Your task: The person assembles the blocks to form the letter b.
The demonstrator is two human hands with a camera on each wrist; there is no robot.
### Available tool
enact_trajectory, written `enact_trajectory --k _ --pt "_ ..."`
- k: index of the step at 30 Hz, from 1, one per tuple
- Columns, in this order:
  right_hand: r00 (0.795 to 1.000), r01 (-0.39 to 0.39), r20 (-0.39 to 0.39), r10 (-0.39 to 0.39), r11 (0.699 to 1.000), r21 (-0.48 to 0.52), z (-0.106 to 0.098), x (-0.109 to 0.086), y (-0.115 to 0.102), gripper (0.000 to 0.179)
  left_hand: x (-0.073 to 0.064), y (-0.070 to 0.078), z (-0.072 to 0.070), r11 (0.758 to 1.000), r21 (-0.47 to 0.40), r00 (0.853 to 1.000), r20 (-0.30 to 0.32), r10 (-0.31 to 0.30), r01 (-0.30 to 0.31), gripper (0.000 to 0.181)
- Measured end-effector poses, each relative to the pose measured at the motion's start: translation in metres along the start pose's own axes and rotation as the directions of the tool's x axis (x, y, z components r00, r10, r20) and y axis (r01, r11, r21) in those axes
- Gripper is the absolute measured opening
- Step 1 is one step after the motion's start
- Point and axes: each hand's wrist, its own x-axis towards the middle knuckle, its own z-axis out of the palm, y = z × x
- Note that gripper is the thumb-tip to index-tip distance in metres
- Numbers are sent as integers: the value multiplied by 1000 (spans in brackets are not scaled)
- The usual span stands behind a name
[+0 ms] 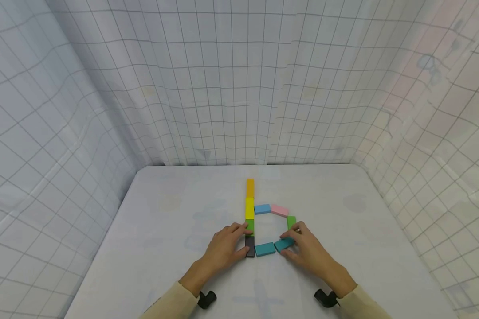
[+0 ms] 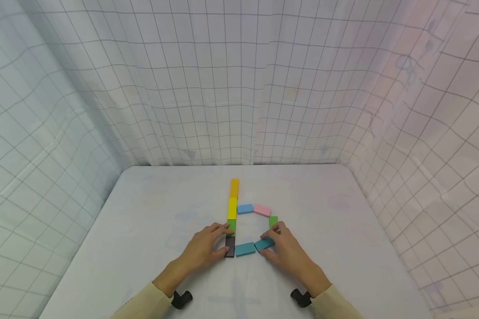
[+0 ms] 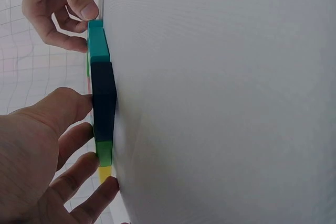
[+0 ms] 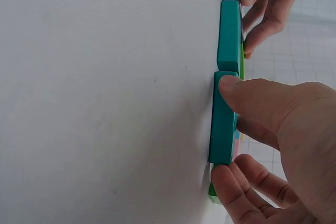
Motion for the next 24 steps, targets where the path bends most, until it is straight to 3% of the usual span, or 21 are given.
enact_trajectory --k 24 --pt "1000 -11 11 11 1000 -28 2 6 -1 37 0 -3 3 1000 -1 1000 -14 17 -17 48"
